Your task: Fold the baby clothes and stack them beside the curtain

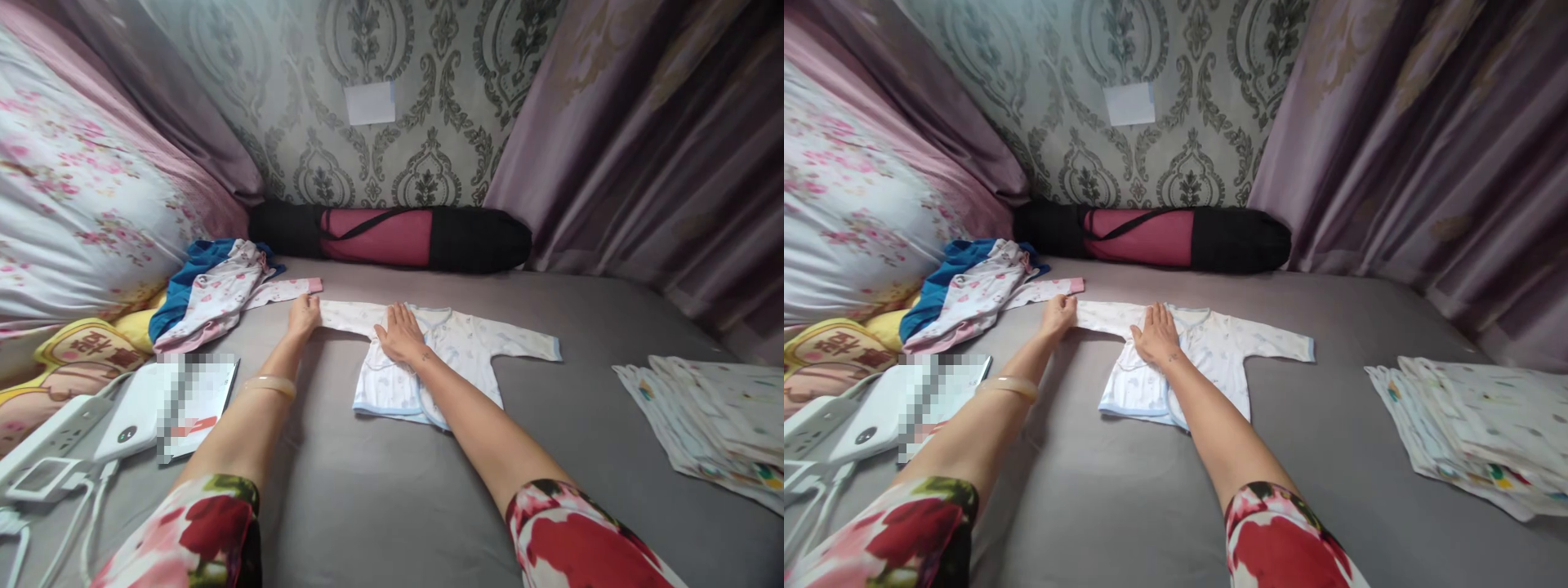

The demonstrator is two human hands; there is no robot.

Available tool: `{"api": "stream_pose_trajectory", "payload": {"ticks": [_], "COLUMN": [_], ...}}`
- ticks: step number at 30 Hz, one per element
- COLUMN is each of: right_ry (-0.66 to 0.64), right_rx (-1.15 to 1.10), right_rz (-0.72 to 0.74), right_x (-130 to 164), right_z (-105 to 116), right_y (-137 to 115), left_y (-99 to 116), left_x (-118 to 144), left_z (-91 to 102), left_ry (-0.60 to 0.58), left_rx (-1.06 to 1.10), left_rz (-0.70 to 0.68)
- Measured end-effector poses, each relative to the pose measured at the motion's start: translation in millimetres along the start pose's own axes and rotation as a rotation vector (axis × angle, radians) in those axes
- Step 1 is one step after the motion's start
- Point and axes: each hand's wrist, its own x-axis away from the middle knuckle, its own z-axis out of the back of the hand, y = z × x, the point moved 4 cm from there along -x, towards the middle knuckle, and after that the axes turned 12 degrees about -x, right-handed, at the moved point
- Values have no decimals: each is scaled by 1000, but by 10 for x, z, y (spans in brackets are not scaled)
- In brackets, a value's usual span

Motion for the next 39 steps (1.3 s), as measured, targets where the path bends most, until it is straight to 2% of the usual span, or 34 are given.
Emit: {"api": "stream_pose_trajectory", "payload": {"ticks": [3, 6, 9, 14, 18, 21, 24, 27, 30, 32, 36, 39], "right_ry": [0, 2, 3, -15, -119, -171, 5, 99, 45, 9, 44, -24], "right_rx": [13, 16, 12, -1, -72, -244, -317, -216, -131, -101, -34, -62], "right_rz": [-2, 17, 39, 18, -39, -15, 35, -39, -90, -101, -118, -71], "right_x": [-6, 4, 21, 14, -58, -83, 50, 339, 624, 749, 814, 792], "right_z": [-7, 0, 11, -15, 30, 244, 576, 732, 660, 550, 420, 453], "right_y": [-5, -12, -16, -22, -58, -28, 190, 549, 759, 759, 634, 631], "left_y": [10, 52, 91, 49, -40, -37, 73, 276, 637, 942, 1534, 1828], "left_x": [116, 223, 287, 305, 265, 266, 352, 486, 643, 803, 1275, 1624], "left_z": [4, -6, -9, 5, 9, 47, 149, 198, 129, 15, -278, -457], "left_ry": [-7, -39, -28, 15, -43, -55, 60, 131, 133, 90, -44, -166], "left_rx": [-185, -400, -494, -435, -299, -212, -213, -255, -226, -175, -39, 68], "left_rz": [-11, -79, -113, 4, 93, 127, 71, -36, -290, -491, -798, -940]}}
